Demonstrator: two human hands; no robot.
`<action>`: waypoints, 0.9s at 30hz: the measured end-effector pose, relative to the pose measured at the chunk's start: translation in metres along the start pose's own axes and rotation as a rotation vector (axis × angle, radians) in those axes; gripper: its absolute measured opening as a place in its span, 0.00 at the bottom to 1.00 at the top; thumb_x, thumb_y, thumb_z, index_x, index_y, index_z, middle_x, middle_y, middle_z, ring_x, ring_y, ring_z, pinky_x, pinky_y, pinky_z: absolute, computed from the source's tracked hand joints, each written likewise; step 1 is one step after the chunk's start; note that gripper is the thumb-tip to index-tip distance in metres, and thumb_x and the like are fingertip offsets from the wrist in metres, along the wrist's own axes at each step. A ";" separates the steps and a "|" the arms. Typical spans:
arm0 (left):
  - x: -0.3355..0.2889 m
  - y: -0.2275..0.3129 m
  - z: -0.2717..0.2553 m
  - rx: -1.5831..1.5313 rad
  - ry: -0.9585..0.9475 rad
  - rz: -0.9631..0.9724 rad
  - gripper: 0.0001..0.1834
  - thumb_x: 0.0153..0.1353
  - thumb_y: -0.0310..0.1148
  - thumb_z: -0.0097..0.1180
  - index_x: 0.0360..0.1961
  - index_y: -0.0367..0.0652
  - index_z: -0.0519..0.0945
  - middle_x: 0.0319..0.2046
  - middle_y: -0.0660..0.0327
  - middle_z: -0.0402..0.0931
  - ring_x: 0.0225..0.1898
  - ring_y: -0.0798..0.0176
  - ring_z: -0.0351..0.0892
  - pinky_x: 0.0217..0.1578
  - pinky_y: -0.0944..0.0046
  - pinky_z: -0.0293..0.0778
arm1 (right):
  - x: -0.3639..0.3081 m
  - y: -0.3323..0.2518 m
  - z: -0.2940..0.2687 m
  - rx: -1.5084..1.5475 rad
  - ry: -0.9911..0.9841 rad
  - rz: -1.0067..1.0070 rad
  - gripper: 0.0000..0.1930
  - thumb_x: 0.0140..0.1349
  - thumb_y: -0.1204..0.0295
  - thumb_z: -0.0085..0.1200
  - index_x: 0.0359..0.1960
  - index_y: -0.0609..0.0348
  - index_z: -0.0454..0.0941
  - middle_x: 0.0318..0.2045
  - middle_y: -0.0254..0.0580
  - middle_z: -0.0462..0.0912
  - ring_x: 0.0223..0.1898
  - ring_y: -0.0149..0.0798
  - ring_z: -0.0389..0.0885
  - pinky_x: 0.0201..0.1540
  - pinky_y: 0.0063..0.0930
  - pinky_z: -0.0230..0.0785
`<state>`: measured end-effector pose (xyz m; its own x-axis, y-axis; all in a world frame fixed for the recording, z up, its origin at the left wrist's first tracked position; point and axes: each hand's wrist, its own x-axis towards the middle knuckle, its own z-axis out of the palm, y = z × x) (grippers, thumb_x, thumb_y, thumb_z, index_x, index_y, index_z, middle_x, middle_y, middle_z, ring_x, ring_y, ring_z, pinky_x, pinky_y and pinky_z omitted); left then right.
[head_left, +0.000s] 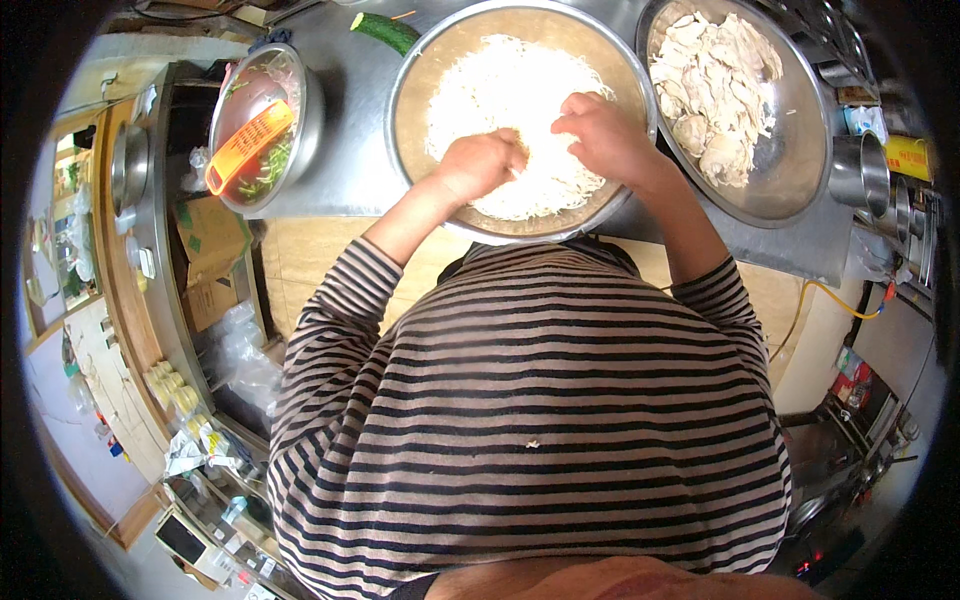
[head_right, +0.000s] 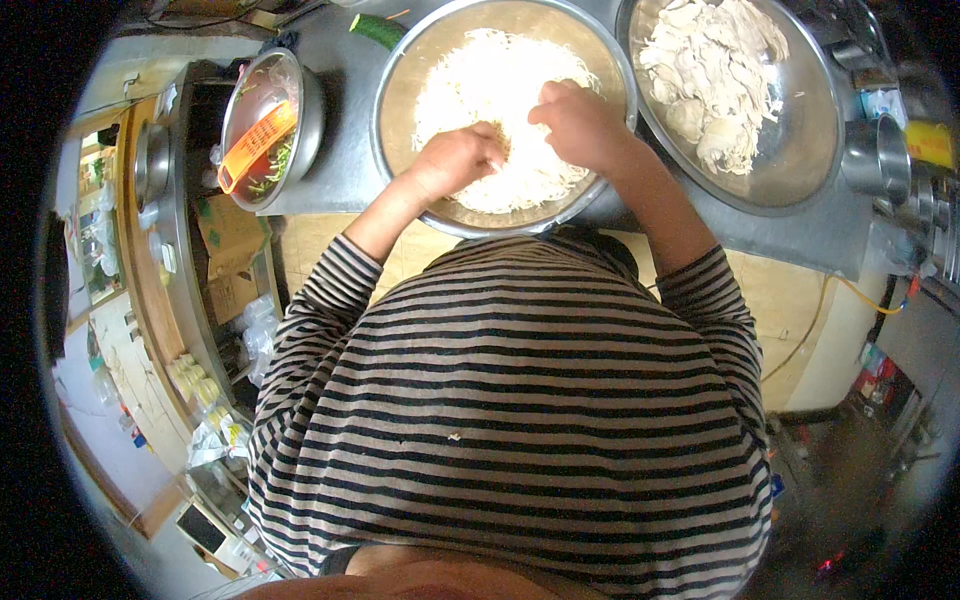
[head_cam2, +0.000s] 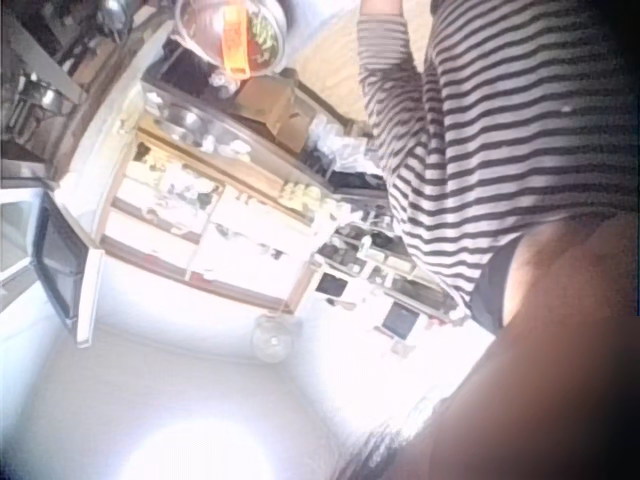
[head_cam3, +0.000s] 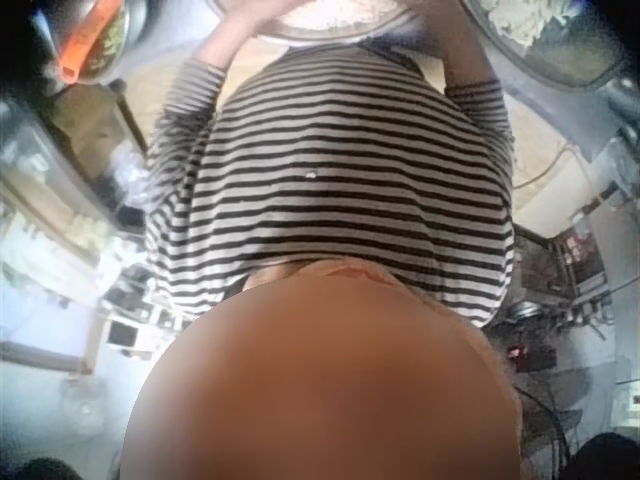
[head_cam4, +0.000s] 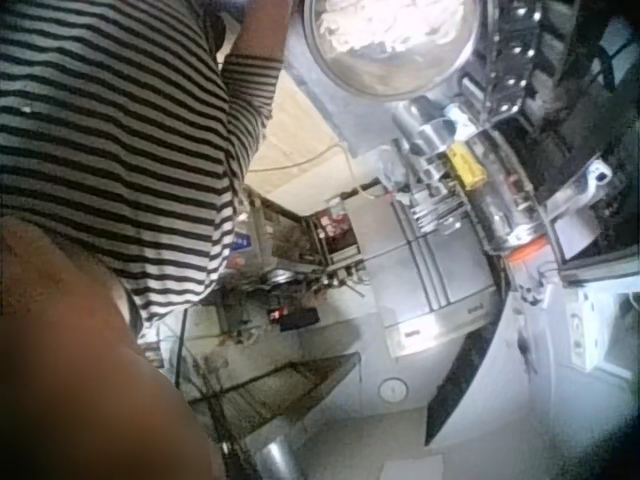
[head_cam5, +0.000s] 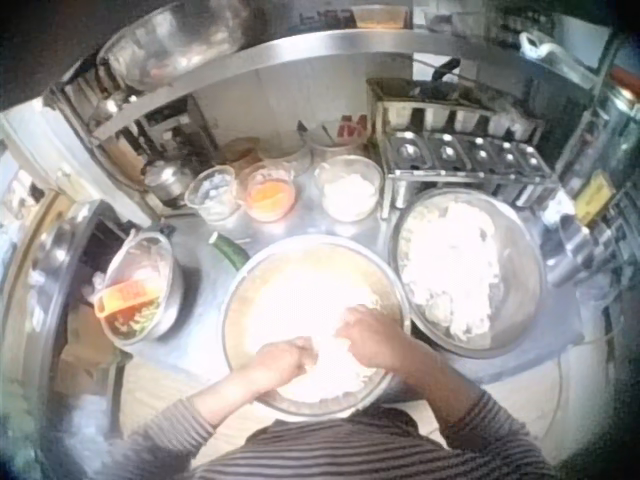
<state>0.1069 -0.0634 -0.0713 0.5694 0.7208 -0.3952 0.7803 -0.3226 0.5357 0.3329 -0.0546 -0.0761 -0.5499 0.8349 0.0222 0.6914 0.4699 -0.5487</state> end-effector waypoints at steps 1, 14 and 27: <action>-0.001 -0.007 0.000 0.054 0.130 0.056 0.08 0.51 0.28 0.61 0.35 0.48 0.83 0.45 0.63 0.77 0.39 0.63 0.78 0.42 0.63 0.73 | -0.002 0.001 0.001 0.047 0.047 0.013 0.12 0.50 0.80 0.54 0.38 0.59 0.80 0.39 0.43 0.77 0.45 0.44 0.74 0.49 0.35 0.67; 0.029 -0.040 -0.016 -0.319 0.308 -0.131 0.09 0.49 0.17 0.53 0.33 0.37 0.76 0.28 0.61 0.76 0.31 0.68 0.74 0.37 0.70 0.70 | 0.026 -0.022 -0.001 -0.021 -0.484 -0.008 0.23 0.50 0.70 0.58 0.51 0.53 0.75 0.61 0.43 0.63 0.63 0.50 0.57 0.64 0.40 0.53; 0.014 -0.042 -0.023 0.465 -0.257 -0.219 0.12 0.56 0.30 0.49 0.41 0.49 0.80 0.37 0.52 0.79 0.41 0.54 0.79 0.41 0.59 0.74 | 0.033 -0.028 -0.004 -0.209 -0.441 0.216 0.26 0.54 0.67 0.55 0.58 0.43 0.70 0.68 0.44 0.50 0.70 0.48 0.42 0.68 0.45 0.42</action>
<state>0.0760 -0.0258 -0.0818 0.3806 0.6476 -0.6601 0.8859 -0.4600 0.0595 0.2967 -0.0393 -0.0568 -0.4984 0.7407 -0.4505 0.8645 0.3856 -0.3224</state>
